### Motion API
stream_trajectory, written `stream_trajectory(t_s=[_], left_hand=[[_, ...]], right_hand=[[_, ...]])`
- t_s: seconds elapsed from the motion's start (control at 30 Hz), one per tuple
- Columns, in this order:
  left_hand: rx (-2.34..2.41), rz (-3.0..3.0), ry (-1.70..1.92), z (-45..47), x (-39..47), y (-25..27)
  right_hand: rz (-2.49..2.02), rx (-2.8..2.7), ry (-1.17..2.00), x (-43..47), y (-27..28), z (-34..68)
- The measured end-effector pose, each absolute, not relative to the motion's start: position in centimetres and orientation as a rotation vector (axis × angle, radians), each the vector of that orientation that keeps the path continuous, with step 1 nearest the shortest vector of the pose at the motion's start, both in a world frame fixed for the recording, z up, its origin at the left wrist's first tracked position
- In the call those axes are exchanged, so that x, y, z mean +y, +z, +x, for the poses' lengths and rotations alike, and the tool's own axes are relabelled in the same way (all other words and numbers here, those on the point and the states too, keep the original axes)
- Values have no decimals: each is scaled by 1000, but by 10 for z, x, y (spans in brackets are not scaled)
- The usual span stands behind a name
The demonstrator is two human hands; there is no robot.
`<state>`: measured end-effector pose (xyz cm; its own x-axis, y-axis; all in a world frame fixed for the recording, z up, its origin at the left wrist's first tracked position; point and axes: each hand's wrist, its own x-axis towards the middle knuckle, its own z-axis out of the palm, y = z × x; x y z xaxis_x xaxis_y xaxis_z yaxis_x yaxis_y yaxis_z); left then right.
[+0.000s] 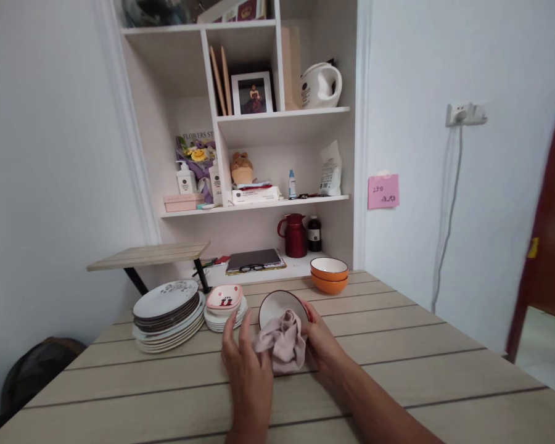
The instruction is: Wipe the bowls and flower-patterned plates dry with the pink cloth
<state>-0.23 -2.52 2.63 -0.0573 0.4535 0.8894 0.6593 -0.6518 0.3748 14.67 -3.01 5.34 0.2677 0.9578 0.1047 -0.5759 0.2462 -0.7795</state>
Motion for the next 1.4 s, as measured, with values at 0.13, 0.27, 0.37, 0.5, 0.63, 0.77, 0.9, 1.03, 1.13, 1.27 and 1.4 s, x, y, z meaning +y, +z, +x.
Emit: stream_trajectory(t_s=[0.13,0.27,0.37,0.5,0.63,0.77,0.9,1.03,1.13,1.27,1.4], left_hand=[[-1195,-2105,-1730,0,-30,25],[-1358,-2118,-1852,2,-29,22],[-1555,-2264,-1935,1,-30,23],[-1287,-2666,-1928,3,-39,26],[-1149,-2803,-1571,10,-46,22],[-1395,-2697,-1226,14,-39,12],[-1471,-2561,-1044,13,-29,5],[-1448,-2462,-1024,15,-25,2],[-1467,-2336,-1139,12,-27,8],[-1216,-2443,-1211,7,-33,21],[-968,-2747,-1060,11,-36,19]], right_hand=[[-730,-765,1129,-31,51,148],[-780,-799,1116,-32,51,148],[-769,-778,1143,-33,52,147],[-769,-755,1176,-31,51,147],[-789,-799,1151,-29,46,148],[-801,-827,1156,-31,46,145],[-754,-760,1196,-34,49,141],[-767,-657,1206,-33,48,140],[-765,-609,1210,-32,46,140],[-796,-526,1204,-32,42,139],[-764,-554,1181,-35,44,137]])
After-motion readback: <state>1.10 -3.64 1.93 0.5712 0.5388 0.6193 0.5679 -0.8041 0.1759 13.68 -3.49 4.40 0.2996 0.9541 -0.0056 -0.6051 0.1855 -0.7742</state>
